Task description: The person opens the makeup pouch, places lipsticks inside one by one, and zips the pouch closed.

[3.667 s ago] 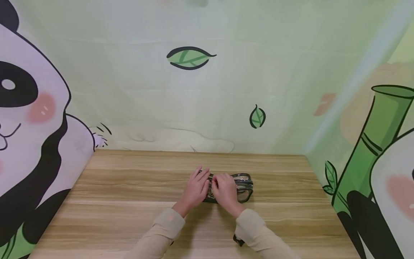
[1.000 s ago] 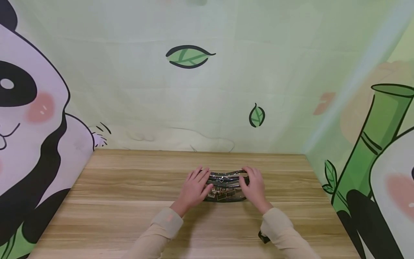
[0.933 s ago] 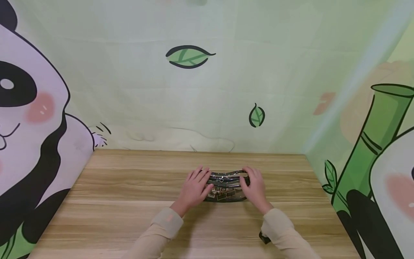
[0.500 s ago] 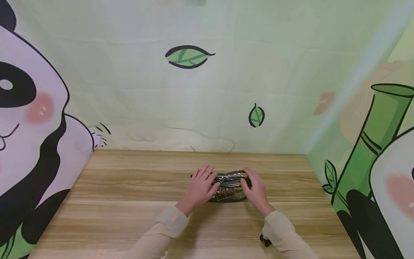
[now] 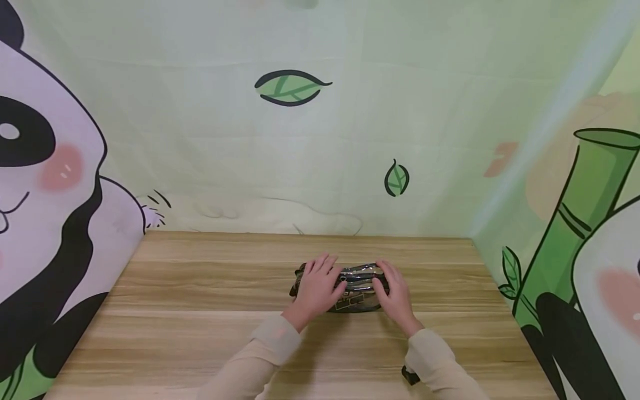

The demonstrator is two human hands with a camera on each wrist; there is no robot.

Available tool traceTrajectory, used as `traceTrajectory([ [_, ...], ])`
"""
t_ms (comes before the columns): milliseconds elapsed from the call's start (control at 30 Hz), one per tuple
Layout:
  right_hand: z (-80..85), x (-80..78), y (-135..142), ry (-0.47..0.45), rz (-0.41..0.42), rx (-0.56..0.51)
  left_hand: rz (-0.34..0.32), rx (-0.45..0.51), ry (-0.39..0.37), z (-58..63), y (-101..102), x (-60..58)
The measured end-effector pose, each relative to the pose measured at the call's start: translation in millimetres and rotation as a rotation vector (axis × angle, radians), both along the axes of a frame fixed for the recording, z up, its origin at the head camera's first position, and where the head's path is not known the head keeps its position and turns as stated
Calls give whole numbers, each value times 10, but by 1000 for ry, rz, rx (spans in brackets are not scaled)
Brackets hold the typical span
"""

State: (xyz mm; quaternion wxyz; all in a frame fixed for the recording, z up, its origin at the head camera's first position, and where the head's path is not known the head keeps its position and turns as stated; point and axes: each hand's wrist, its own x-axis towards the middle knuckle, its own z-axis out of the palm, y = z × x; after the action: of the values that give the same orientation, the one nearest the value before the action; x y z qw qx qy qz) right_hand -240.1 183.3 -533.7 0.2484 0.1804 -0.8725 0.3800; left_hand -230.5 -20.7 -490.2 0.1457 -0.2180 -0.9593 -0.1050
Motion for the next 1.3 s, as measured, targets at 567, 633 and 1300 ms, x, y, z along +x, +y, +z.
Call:
traceTrajectory([
  [567, -69, -9, -12, -4, -10, 5, 68, -70, -75, 75, 121, -14],
  [633, -71, -10, -13, -3, -12, 9, 72, -96, -76, 99, 130, -8],
  [1300, -68, 30, -20, -83, -41, 9, 164, -201, -116, 105, 241, -49],
])
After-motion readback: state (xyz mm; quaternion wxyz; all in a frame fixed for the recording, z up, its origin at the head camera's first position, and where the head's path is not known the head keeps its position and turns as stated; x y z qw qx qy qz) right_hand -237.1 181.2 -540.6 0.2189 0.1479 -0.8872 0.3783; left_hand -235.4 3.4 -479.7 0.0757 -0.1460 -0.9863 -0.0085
